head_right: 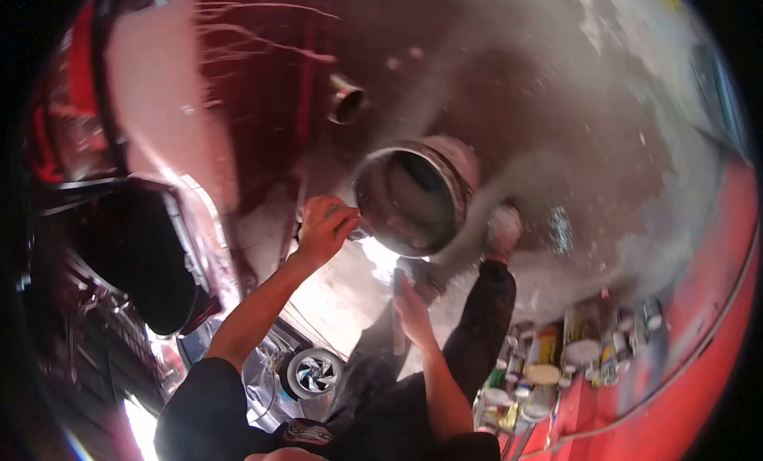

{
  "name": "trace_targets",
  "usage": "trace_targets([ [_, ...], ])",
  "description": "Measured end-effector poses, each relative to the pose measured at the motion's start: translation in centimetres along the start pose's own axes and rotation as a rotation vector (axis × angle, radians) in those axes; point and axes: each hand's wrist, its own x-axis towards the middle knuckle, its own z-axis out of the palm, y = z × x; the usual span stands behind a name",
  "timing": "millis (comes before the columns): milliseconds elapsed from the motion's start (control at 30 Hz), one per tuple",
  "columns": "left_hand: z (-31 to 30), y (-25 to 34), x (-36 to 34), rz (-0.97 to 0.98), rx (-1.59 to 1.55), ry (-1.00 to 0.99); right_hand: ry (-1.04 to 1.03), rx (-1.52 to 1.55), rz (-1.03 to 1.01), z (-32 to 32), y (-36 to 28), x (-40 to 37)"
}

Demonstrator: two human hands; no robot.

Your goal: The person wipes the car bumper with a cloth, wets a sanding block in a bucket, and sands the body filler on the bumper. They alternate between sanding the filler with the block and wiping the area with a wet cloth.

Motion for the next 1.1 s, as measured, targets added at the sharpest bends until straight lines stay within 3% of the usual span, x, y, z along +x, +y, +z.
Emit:
trace_targets([
  [133,18.2,-3.4,-0.4,-0.210,-0.348,-0.255,0.008,0.042,0.181,-1.0,-2.3,-0.4],
  [200,27.1,-5.2,0.2,-0.217,-0.381,-0.266,0.097,-0.092,-0.077,-1.3,-0.6,-0.4],
  [233,30.5,-5.4,0.6,-0.226,-0.400,-0.265,0.015,-0.033,0.245,-2.2,-3.7,-0.5],
  [333,34.3,-2.0,3.8,-0.467,-0.428,-0.497,0.082,-0.045,0.003,-2.6,-2.4,-0.8],
  [467,42.0,-2.5,0.4,-0.387,-0.342,-0.633,0.116,-0.164,-0.039,-3.1,-1.6,-1.0],
  [533,43.0,-2.6,-0.7,-0.373,-0.314,-0.630,0.125,-0.185,-0.070,-3.3,-1.1,-0.9],
  [600,42.0,-2.8,-1.6,-0.338,-0.299,-0.576,0.054,-0.100,0.025,-3.4,-1.5,-0.8],
  [633,41.0,-2.9,-2.0,-0.308,-0.302,-0.521,0.010,-0.087,0.028,-3.5,-1.7,-0.6],
  [667,39.6,-2.9,-2.5,-0.266,-0.307,-0.448,0.064,-0.155,-0.104,-3.0,-0.5,-0.3],
  [733,34.1,-2.7,-3.2,-0.338,-0.488,-0.433,0.062,-0.113,-0.070,-2.9,0.4,-0.4],
  [800,23.2,-1.3,-1.7,-0.685,-0.892,-0.575,0.066,0.062,-0.081,-2.4,2.8,0.4],
  [867,13.3,-1.1,-1.3,-0.545,-0.870,-0.344,0.102,0.150,-0.032,-2.1,4.0,0.8],
  [900,8.3,-1.4,-1.1,-0.444,-0.892,-0.234,0.065,0.209,0.071,-1.8,1.6,0.4],
  [933,3.7,-1.9,-1.0,-0.578,-0.909,-0.219,0.057,0.215,0.085,-1.7,1.1,0.4],
  [967,-5.0,0.4,0.6,-0.619,-0.653,-0.120,0.055,0.220,0.103,-1.6,1.7,0.4],
  [1000,-12.5,2.5,2.2,-0.809,-0.910,-0.016,0.059,0.225,0.126,-1.5,2.0,0.5],
  [1100,-24.4,0.9,4.3,-0.364,-0.103,0.364,0.052,0.174,0.099,-1.1,0.3,0.4],
])
